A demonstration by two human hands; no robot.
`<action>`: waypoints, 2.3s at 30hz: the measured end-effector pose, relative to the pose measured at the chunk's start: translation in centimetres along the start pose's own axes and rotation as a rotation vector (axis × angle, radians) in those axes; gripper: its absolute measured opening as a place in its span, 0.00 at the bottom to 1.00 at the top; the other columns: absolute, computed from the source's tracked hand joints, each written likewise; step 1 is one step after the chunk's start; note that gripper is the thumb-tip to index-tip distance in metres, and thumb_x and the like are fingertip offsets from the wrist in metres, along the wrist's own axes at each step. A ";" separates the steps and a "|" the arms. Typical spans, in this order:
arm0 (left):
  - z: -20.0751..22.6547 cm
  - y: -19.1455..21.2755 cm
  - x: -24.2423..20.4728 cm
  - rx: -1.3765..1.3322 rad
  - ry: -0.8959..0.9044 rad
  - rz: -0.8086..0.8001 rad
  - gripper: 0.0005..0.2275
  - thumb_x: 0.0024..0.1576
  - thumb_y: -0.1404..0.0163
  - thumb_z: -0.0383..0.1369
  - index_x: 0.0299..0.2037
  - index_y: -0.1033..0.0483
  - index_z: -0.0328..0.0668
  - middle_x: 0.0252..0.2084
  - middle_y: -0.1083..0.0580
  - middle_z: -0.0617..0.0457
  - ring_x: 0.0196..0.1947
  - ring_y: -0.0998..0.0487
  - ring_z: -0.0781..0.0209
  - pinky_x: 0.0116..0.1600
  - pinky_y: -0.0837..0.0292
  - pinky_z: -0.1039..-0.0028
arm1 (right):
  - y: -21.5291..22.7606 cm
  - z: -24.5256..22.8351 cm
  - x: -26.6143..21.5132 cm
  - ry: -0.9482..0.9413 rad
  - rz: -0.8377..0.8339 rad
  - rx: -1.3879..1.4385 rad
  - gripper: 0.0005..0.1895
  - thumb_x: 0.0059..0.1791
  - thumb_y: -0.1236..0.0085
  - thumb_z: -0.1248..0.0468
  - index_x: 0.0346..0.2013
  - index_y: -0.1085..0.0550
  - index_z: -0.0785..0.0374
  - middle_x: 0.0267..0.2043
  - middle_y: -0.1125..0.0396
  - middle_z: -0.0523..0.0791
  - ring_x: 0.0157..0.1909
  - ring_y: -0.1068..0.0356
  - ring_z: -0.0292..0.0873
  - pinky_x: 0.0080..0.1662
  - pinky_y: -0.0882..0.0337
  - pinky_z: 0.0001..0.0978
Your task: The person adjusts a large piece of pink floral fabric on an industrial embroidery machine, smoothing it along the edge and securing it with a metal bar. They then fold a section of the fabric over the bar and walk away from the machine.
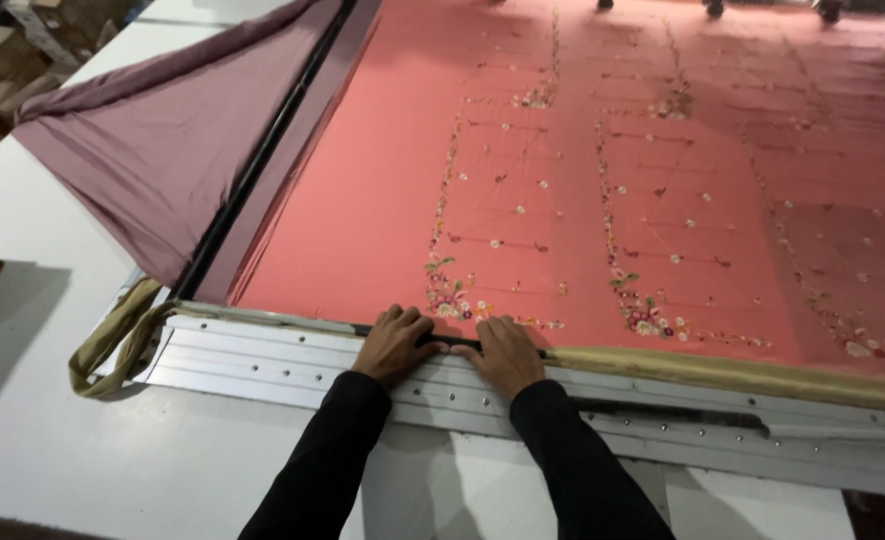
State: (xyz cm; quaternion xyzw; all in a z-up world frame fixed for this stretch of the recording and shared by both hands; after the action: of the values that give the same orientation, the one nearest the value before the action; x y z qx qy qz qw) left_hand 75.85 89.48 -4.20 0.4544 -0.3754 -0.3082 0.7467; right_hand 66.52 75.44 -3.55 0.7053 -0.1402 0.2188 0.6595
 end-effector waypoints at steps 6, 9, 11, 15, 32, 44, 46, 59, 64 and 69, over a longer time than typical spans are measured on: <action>-0.2 -0.4 0.2 0.008 0.019 -0.026 0.18 0.58 0.49 0.56 0.40 0.30 0.54 0.38 0.34 0.53 0.43 0.30 0.47 0.49 0.32 0.56 | -0.2 -0.2 0.0 0.044 0.046 -0.027 0.32 0.54 0.62 0.31 0.31 0.36 0.57 0.29 0.43 0.45 0.35 0.36 0.51 0.40 0.32 0.42; -0.5 -0.4 0.4 -0.020 0.032 -0.021 0.18 0.59 0.49 0.56 0.39 0.29 0.52 0.38 0.33 0.52 0.42 0.30 0.45 0.47 0.32 0.56 | -0.1 0.0 0.3 0.028 0.013 0.004 0.30 0.54 0.58 0.33 0.31 0.34 0.57 0.29 0.42 0.43 0.34 0.35 0.49 0.39 0.31 0.43; -0.5 -0.6 0.4 -0.025 0.030 -0.017 0.18 0.59 0.49 0.56 0.39 0.29 0.52 0.38 0.33 0.52 0.42 0.30 0.45 0.48 0.32 0.56 | -0.8 0.2 -0.1 0.025 0.024 -0.013 0.31 0.54 0.59 0.32 0.31 0.34 0.56 0.29 0.42 0.44 0.35 0.35 0.49 0.39 0.31 0.43; -0.6 -0.9 0.5 -0.019 0.038 -0.005 0.18 0.59 0.49 0.56 0.39 0.29 0.52 0.38 0.33 0.52 0.42 0.30 0.45 0.47 0.32 0.56 | -0.7 0.2 -0.1 0.015 0.020 -0.013 0.31 0.55 0.60 0.33 0.31 0.34 0.57 0.28 0.41 0.45 0.34 0.34 0.50 0.39 0.30 0.42; 5.3 4.1 -6.2 0.106 0.025 0.371 0.17 0.62 0.50 0.53 0.32 0.32 0.50 0.34 0.34 0.53 0.39 0.30 0.47 0.42 0.34 0.59 | 5.2 2.8 1.2 -0.625 -0.740 0.656 0.53 0.48 0.73 0.20 0.37 0.16 0.62 0.46 0.24 0.58 0.61 0.30 0.65 0.65 0.36 0.56; -5.0 8.1 -9.2 0.088 0.015 0.195 0.14 0.61 0.50 0.39 0.57 0.29 0.58 0.53 0.28 0.51 0.55 0.25 0.44 0.54 0.29 0.51 | -1.1 3.7 0.5 -0.508 -0.747 0.542 0.45 0.52 0.65 0.26 0.30 0.24 0.67 0.37 0.27 0.60 0.50 0.27 0.66 0.52 0.32 0.56; -8.9 9.6 -10.8 0.116 -0.025 0.189 0.11 0.62 0.52 0.40 0.53 0.26 0.60 0.51 0.26 0.54 0.53 0.23 0.47 0.51 0.26 0.54 | -0.1 2.8 1.1 -0.534 -0.742 0.506 0.44 0.52 0.64 0.28 0.28 0.26 0.69 0.36 0.28 0.62 0.49 0.27 0.67 0.52 0.32 0.57; -26.9 13.7 -12.8 0.026 -0.059 0.069 0.17 0.53 0.41 0.51 0.39 0.26 0.49 0.38 0.27 0.47 0.39 0.23 0.36 0.42 0.26 0.48 | -9.8 -20.3 15.7 -0.160 -0.185 0.320 0.26 0.51 0.47 0.39 0.38 0.26 0.60 0.36 0.35 0.50 0.45 0.31 0.58 0.49 0.30 0.51; -28.3 12.9 -12.8 -0.003 -0.097 0.157 0.16 0.53 0.41 0.52 0.38 0.27 0.54 0.36 0.30 0.51 0.37 0.25 0.38 0.39 0.26 0.53 | -11.6 -24.9 18.3 -0.227 -0.320 0.212 0.28 0.55 0.55 0.35 0.37 0.33 0.59 0.40 0.41 0.46 0.48 0.36 0.54 0.50 0.34 0.49; -26.4 14.0 -13.3 -0.001 -0.144 0.179 0.17 0.57 0.44 0.50 0.34 0.30 0.46 0.35 0.30 0.48 0.35 0.32 0.43 0.41 0.34 0.54 | -11.6 -25.6 17.8 -0.176 -0.135 0.049 0.31 0.51 0.48 0.34 0.34 0.29 0.61 0.37 0.33 0.48 0.42 0.36 0.53 0.41 0.36 0.48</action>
State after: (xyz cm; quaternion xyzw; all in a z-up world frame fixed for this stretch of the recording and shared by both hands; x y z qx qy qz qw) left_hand 92.68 117.52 -3.26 0.3952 -0.4670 -0.2724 0.7426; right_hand 84.42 103.49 -4.00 0.7456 -0.1441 0.1144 0.6405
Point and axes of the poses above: each hand's wrist, its own x-axis towards the middle knuckle, its own y-axis out of the back of the hand, z = x × y, the point moved 9 cm from there along x, towards the middle knuckle
